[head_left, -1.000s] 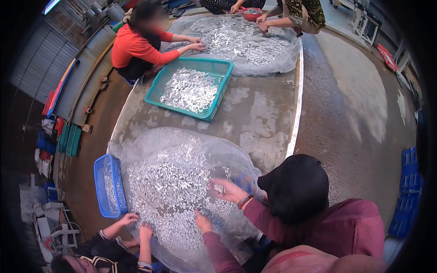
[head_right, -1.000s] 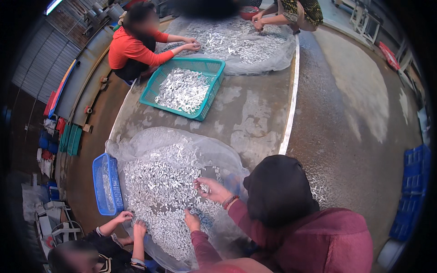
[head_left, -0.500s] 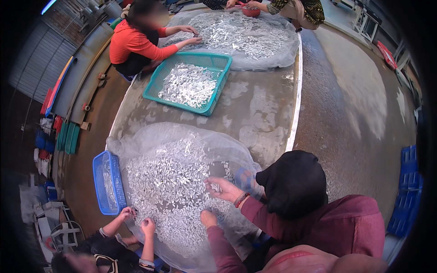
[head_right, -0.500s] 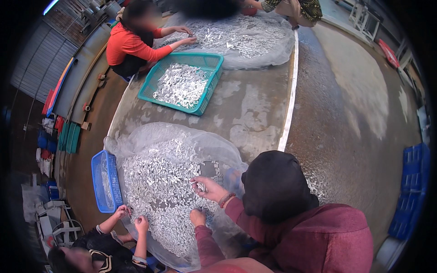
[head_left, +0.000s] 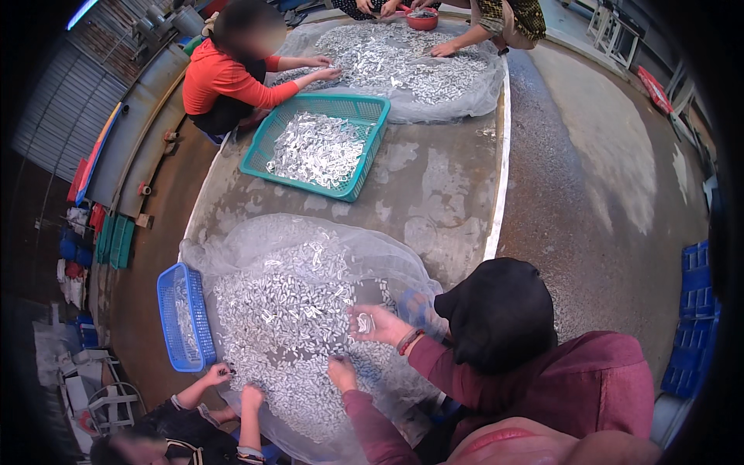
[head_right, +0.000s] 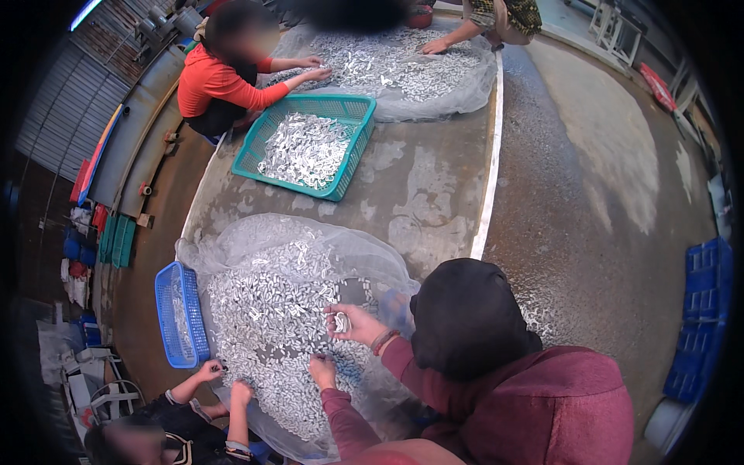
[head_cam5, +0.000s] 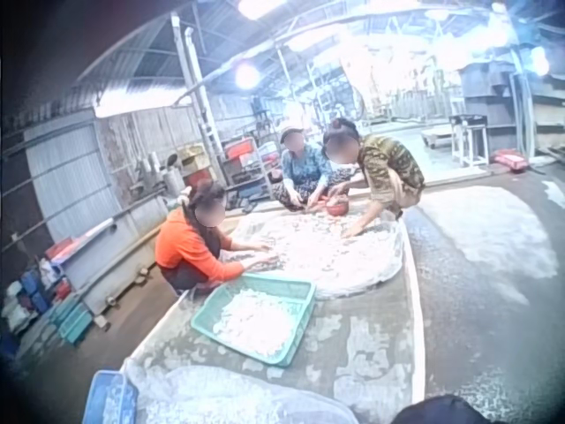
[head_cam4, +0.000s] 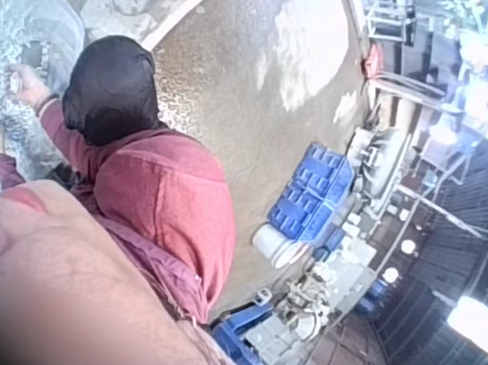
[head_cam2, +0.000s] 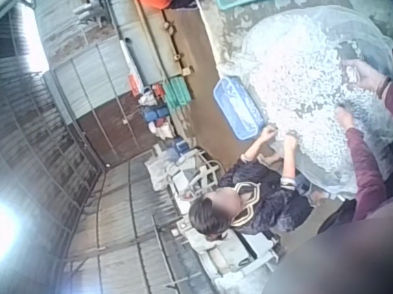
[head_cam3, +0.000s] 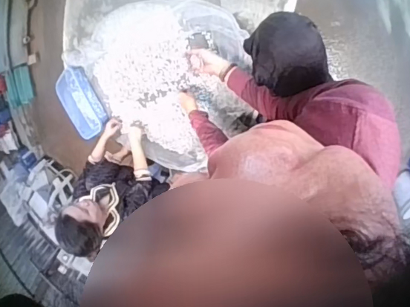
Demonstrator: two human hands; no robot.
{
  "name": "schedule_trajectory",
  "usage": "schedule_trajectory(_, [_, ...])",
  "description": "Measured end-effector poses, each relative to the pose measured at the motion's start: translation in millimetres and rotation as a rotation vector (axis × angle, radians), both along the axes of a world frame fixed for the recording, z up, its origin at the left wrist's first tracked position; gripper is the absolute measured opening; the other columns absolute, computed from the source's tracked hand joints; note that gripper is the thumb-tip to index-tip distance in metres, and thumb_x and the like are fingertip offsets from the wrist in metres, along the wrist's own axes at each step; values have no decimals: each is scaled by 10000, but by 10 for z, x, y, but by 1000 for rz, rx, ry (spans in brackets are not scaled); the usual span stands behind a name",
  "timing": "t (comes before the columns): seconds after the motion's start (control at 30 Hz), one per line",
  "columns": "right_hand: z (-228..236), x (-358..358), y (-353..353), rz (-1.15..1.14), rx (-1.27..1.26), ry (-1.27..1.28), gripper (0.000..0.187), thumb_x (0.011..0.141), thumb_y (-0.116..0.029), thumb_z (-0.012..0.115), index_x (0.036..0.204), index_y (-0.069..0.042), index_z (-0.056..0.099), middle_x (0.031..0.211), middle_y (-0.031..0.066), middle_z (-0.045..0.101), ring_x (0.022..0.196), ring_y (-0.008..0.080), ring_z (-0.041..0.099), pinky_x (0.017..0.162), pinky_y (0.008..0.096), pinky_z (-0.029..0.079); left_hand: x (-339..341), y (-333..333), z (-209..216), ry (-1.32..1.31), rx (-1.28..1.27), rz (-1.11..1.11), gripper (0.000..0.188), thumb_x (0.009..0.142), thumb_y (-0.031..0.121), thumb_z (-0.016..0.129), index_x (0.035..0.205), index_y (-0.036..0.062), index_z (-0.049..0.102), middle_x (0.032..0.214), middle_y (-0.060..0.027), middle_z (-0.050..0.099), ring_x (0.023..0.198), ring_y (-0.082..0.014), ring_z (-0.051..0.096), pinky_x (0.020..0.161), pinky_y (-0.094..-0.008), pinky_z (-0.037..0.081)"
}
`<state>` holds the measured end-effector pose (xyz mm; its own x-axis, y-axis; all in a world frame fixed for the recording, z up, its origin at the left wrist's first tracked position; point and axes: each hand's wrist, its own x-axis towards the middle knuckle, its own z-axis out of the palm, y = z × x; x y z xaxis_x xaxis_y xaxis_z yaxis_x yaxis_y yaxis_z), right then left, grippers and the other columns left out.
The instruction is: The person sits on the floor and sorts small white items from a large pile on a plastic sheet into a blue basket. They repeatedly pick up handfuls, separate items by hand, and place them into the basket while other workers do the same nearby.
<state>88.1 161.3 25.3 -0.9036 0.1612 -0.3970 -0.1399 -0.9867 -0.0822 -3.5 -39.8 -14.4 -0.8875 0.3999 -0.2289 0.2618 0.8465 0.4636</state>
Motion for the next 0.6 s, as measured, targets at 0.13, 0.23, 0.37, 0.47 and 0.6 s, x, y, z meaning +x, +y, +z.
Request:
schedule_trajectory(0.13, [-320, -172, -203, -174, 213, -60, 182, 899, -240, 517, 967, -88, 590, 861, 75, 622, 799, 215, 609, 692, 400, 513, -85, 250, 403, -108, 266, 64, 331, 802, 27, 594, 1121, -2, 510, 757, -132, 639, 671, -182, 631, 634, -295, 488])
schedule_trajectory(0.23, [-446, -133, -270, -129, 5, -50, 214, 905, -247, 506, 1012, -72, 568, 926, 98, 615, 864, 243, 603, 758, 432, 513, -16, 562, 925, -36, 404, -2, 312, 827, -8, 539, 1137, -2, 505, 784, -121, 625, 665, -169, 623, 617, -287, 487])
schedule_trajectory(0.37, [-336, 12, -209, -33, -172, -35, 227, 912, -251, 493, 1025, -63, 553, 983, 118, 609, 902, 272, 599, 817, 459, 505, 180, 936, 1579, 75, 448, -158, 263, 839, -17, 523, 1100, 2, 548, 819, -117, 622, 694, -162, 624, 623, -287, 491])
schedule_trajectory(0.47, [-151, 32, -133, -43, -160, 44, 222, 912, -246, 491, 1015, -60, 556, 1003, 131, 613, 916, 266, 605, 814, 454, 511, 342, 1129, 1833, -86, 372, -186, 207, 839, 23, 556, 1040, 10, 604, 856, -138, 649, 808, -185, 637, 687, -295, 490])
schedule_trajectory(0.6, [27, 45, -101, -47, -102, -42, 233, 913, -239, 493, 1028, -47, 558, 1018, 139, 623, 900, 261, 623, 808, 433, 523, 409, 1200, 1934, 4, 375, -303, 246, 820, 75, 607, 1058, 14, 627, 919, -168, 664, 855, -234, 641, 775, -336, 479])
